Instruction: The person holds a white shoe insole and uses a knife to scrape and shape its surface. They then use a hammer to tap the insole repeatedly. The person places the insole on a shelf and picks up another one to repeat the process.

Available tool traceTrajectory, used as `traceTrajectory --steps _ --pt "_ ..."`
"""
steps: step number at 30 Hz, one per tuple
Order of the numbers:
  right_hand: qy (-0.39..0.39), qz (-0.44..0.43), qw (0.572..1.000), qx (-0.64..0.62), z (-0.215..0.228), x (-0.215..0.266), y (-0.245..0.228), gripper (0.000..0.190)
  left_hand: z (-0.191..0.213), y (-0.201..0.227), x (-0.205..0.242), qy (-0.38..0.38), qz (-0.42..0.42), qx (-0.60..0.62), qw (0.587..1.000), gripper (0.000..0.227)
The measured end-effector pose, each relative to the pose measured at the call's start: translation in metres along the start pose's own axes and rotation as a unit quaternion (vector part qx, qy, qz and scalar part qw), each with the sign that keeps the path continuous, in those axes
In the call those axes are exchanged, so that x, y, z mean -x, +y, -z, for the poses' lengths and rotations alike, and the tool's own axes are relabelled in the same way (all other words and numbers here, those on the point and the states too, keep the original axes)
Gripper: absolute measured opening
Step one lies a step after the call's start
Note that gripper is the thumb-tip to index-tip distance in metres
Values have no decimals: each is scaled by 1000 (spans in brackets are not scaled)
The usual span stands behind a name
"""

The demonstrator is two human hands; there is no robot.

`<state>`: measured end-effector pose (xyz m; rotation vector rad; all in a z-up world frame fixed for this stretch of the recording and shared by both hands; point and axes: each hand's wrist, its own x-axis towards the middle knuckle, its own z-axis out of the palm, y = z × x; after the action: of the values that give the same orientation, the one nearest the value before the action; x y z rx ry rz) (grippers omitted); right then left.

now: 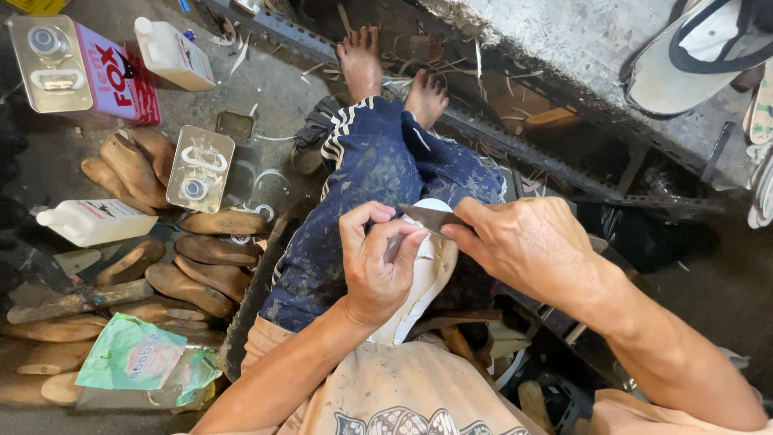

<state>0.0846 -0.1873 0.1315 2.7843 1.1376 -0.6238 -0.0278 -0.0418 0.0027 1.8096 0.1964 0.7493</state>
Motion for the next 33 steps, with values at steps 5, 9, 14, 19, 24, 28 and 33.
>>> traceTrajectory --steps 5,9,14,19,24,28,33 --pt "-60 12 998 18 8 7 9 26 0 -3 4 -5 -3 6 1000 13" --pt "-76 7 997 9 12 11 13 26 -1 -6 8 -5 -5 27 1000 17" --pt "20 -19 1000 -11 -5 25 34 28 16 13 -4 -50 78 116 989 34" --pt "151 -88 951 -254 -15 39 36 19 17 20 -5 -69 167 308 934 50" --pt "198 -225 806 -511 -62 54 23 22 23 33 -15 -242 255 91 932 75" --pt "235 -248 743 -576 -87 67 18 27 28 31 -23 -240 327 116 907 58" --pt "290 -259 639 -664 -105 79 25 21 70 70 -21 -5 333 381 863 64"
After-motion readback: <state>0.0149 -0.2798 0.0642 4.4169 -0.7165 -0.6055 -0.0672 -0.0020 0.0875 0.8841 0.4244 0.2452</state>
